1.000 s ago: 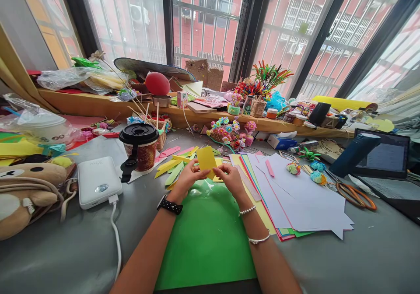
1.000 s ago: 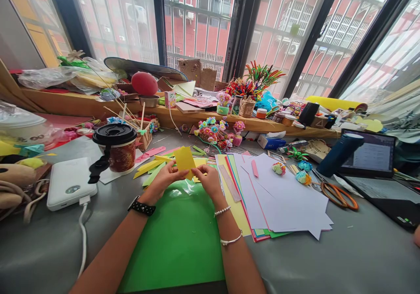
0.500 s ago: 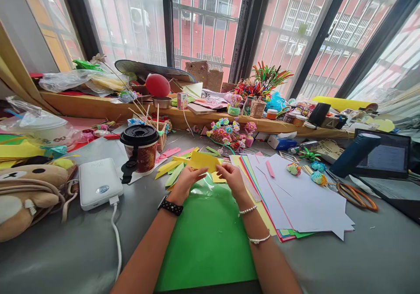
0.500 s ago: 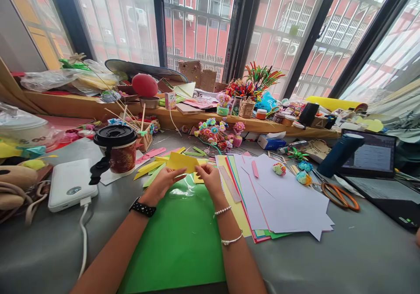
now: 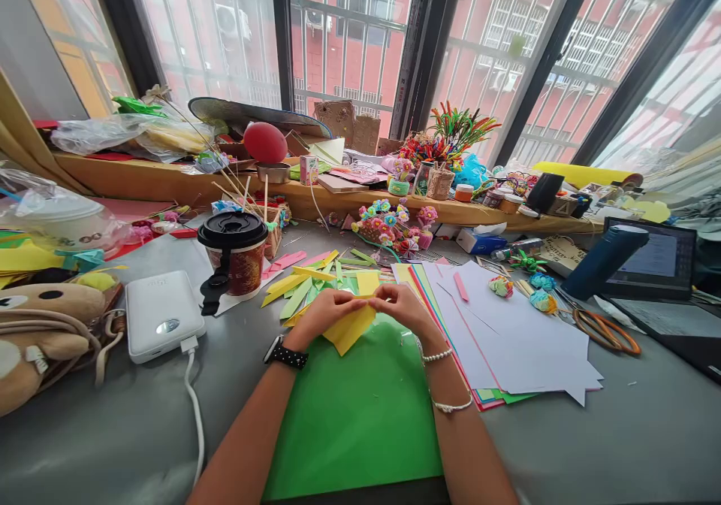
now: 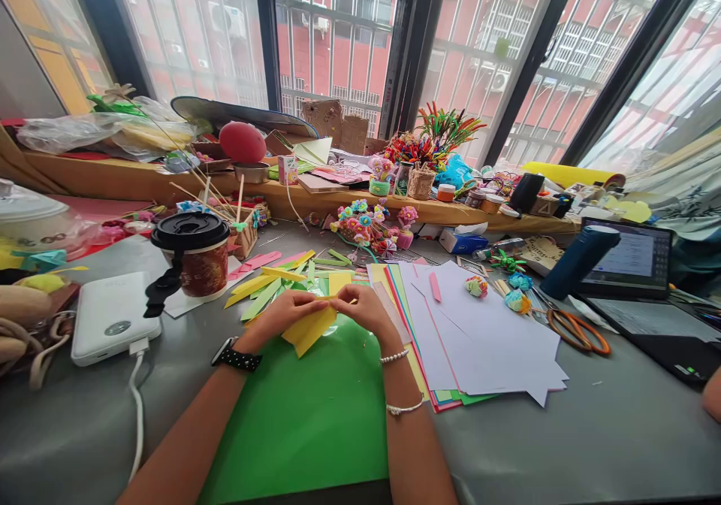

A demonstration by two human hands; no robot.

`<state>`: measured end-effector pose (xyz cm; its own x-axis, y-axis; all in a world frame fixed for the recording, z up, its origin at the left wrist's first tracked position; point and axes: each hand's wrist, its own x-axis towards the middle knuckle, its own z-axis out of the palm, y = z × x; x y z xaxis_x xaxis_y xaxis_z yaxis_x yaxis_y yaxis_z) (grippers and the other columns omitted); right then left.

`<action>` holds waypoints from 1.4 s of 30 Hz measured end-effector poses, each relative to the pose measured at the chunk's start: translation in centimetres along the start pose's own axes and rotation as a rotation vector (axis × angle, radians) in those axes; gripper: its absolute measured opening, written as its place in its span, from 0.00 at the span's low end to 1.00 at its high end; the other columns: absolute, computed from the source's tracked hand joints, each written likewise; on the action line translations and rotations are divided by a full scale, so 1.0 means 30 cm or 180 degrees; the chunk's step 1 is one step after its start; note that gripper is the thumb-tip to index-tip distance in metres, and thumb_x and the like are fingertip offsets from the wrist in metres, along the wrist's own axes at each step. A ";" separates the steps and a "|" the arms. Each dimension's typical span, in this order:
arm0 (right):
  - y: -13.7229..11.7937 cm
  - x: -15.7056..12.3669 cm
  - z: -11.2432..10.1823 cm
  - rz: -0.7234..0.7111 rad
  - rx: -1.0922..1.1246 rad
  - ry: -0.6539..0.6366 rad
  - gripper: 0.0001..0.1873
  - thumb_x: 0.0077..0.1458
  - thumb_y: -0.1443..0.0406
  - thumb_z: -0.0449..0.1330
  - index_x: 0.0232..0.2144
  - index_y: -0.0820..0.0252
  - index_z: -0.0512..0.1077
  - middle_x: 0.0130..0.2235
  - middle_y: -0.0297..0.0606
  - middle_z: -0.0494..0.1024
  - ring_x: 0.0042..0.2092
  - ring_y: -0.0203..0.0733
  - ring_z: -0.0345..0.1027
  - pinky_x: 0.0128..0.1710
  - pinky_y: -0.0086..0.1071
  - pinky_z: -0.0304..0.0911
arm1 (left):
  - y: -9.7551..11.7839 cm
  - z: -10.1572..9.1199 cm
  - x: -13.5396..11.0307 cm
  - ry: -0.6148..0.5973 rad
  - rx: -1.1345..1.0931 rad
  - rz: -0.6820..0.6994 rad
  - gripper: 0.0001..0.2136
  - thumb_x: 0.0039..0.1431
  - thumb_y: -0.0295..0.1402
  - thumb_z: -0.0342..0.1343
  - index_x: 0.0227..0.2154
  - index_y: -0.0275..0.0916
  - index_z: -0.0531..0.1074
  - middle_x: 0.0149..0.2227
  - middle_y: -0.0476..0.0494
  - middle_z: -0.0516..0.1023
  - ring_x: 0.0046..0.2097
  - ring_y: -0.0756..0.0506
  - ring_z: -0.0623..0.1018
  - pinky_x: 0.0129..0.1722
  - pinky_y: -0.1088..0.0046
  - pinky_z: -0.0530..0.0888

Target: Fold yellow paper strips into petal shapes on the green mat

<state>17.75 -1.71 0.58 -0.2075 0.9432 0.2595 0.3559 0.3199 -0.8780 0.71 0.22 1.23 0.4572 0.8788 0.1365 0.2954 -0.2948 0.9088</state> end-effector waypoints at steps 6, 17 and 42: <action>0.006 0.008 0.029 0.0068 0.0166 0.0550 0.17 0.42 0.54 0.57 0.21 0.63 0.68 0.24 0.35 0.70 0.26 0.34 0.63 0.24 0.27 0.59 | -0.007 0.024 0.003 0.0559 -0.0874 -0.0470 0.15 0.40 0.44 0.56 0.24 0.35 0.74 0.21 0.49 0.72 0.23 0.50 0.68 0.20 0.79 0.60; 0.004 0.008 0.030 0.0033 0.0137 0.0692 0.16 0.39 0.54 0.59 0.20 0.63 0.69 0.23 0.36 0.72 0.26 0.36 0.64 0.24 0.28 0.60 | 0.004 0.022 0.000 0.0244 -0.1129 -0.0563 0.15 0.38 0.43 0.58 0.25 0.35 0.74 0.26 0.46 0.75 0.30 0.47 0.72 0.25 0.77 0.66; 0.007 0.008 0.033 0.0136 0.0212 0.0159 0.14 0.43 0.57 0.56 0.20 0.63 0.67 0.21 0.33 0.68 0.24 0.33 0.60 0.24 0.26 0.57 | -0.020 0.005 0.005 0.0035 -0.1400 -0.0810 0.13 0.33 0.39 0.61 0.22 0.34 0.74 0.25 0.46 0.75 0.31 0.47 0.73 0.34 0.73 0.69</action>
<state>16.87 -1.50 0.05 -0.1472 0.9597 0.2396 0.3017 0.2742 -0.9131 0.73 0.48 0.63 0.4071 0.9068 -0.1089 0.0140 0.1131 0.9935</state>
